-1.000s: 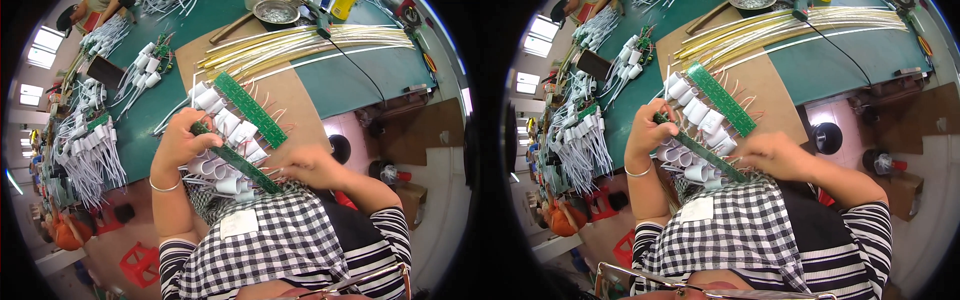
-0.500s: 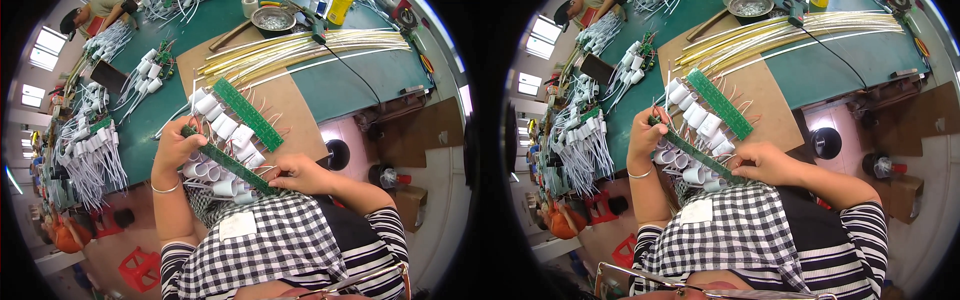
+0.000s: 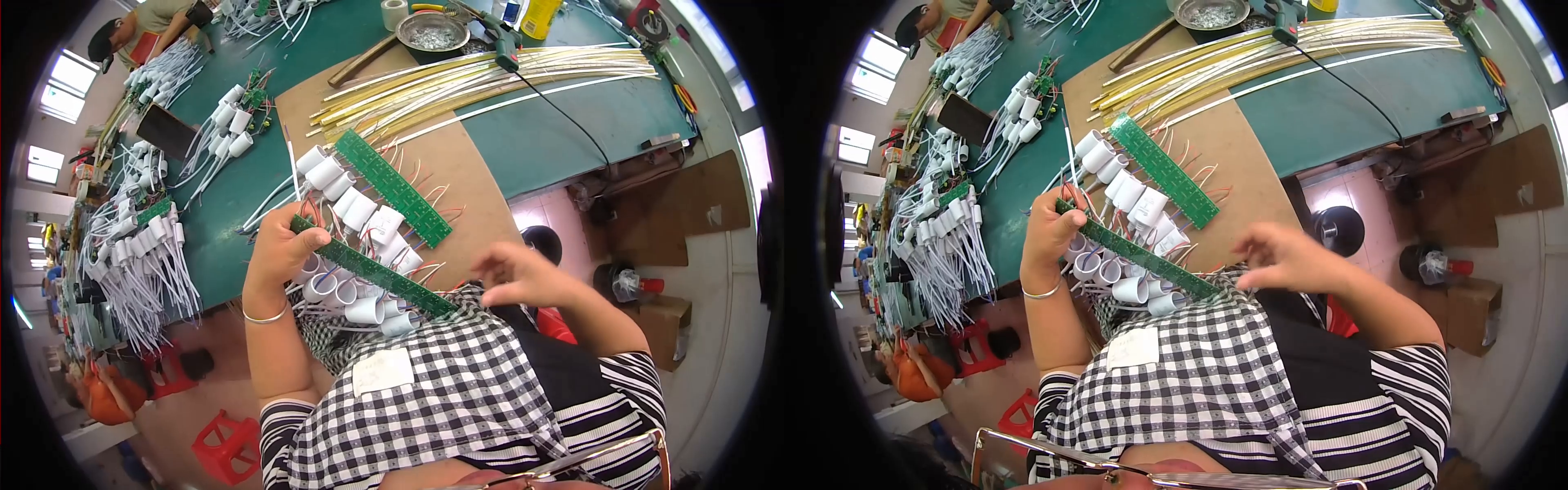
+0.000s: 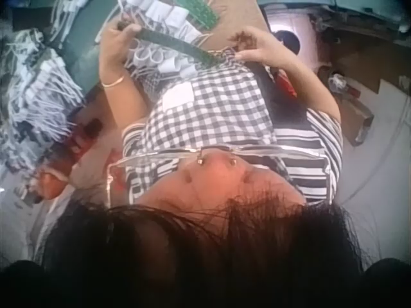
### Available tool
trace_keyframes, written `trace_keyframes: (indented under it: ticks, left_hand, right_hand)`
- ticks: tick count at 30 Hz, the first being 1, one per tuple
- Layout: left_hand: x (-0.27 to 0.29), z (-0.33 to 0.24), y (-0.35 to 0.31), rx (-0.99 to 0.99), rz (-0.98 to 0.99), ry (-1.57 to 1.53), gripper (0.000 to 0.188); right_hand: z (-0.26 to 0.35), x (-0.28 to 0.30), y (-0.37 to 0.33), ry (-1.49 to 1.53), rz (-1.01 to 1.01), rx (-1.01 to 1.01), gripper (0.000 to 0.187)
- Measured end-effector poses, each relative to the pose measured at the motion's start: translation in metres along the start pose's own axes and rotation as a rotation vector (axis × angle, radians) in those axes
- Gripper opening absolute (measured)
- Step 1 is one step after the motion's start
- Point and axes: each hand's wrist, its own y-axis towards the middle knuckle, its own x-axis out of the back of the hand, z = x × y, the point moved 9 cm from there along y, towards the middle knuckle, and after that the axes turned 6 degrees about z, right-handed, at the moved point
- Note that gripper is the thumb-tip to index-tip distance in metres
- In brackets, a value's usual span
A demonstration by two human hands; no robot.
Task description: The person assembles LED light components by hand, inserting wires and light sockets into circuit boards.
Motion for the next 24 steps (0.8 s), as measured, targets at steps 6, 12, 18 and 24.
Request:
trace_keyframes:
  ticks: [6,12,18,24]
  left_hand:
    - [0.023,-0.029,-0.017,0.031,-0.117,0.104,0.036]
    - [0.072,-0.196,-0.039,-0.130,-0.178,0.657,0.036]
    - [0.059,-0.128,0.078,0.145,0.101,1.012,0.041]
    - [0.038,-0.026,0.133,0.011,0.023,0.835,0.055]
  right_hand:
    - [0.042,-0.045,0.037,-0.363,0.049,0.310,0.019]
    - [0.131,-0.101,0.067,-0.360,0.107,0.596,0.009]
    - [0.087,-0.044,0.079,-0.057,-0.136,0.225,0.005]
    - [0.034,0.032,0.072,-0.172,-0.374,0.099,0.006]
